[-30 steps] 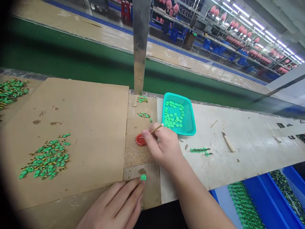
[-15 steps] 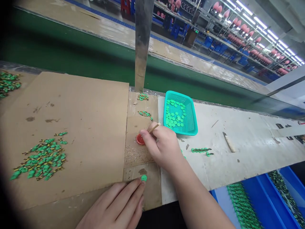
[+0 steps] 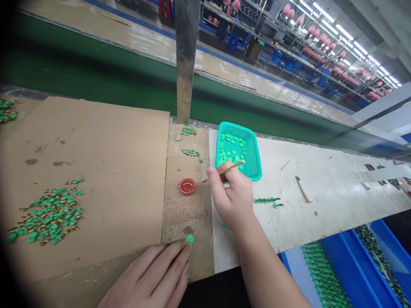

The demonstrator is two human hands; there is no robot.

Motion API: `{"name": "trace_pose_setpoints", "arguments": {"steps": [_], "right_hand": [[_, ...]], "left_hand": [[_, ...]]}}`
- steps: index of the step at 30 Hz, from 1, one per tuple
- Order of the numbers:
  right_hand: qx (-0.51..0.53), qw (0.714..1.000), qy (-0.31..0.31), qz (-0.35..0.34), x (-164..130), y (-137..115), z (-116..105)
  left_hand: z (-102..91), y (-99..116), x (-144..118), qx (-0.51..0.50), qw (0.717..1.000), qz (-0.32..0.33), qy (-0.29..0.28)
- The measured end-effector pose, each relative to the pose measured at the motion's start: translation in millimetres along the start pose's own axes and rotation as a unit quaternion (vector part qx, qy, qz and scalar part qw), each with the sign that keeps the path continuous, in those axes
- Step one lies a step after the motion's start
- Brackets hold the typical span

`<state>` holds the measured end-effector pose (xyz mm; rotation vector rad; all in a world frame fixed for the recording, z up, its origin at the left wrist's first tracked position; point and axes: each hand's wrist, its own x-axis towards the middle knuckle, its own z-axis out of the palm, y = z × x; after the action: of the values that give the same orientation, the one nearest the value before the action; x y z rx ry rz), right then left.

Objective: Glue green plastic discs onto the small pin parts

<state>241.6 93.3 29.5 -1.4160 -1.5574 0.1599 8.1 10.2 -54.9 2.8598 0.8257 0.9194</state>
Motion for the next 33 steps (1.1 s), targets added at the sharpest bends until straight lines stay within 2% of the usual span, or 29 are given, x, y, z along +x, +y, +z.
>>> {"name": "trace_pose_setpoints", "arguments": {"steps": [4, 12, 17, 21, 25, 29, 33], "right_hand": [[-0.005, 0.998, -0.063, 0.017, 1.7, 9.9, 4.3], [-0.047, 0.995, -0.081, -0.028, 2.0, 13.9, 6.6], [-0.040, 0.997, -0.058, -0.031, 1.5, 3.8, -1.0], [0.014, 0.999, -0.021, 0.027, -27.4, -20.0, -21.5], [0.061, 0.995, -0.041, 0.069, -79.3, -37.6, -35.6], [0.107, 0.987, -0.054, 0.103, -116.8, -39.8, -31.0], [0.119, 0.986, -0.084, 0.087, -126.0, -35.1, -23.6]], "left_hand": [[-1.1, -1.2, 4.2, -0.002, 1.000, -0.003, 0.015], [-6.5, 2.9, 15.5, 0.006, 0.999, 0.009, 0.033], [-11.3, 8.3, 18.4, 0.013, 0.999, 0.011, 0.032], [-19.7, 12.8, 17.8, 0.004, 0.999, -0.037, 0.001], [-22.3, 15.8, 17.9, -0.006, 0.997, -0.069, 0.018], [-19.7, 16.5, 15.7, 0.001, 0.998, -0.056, 0.013], [-18.8, 15.7, 13.7, 0.000, 0.999, -0.045, 0.000]]}}
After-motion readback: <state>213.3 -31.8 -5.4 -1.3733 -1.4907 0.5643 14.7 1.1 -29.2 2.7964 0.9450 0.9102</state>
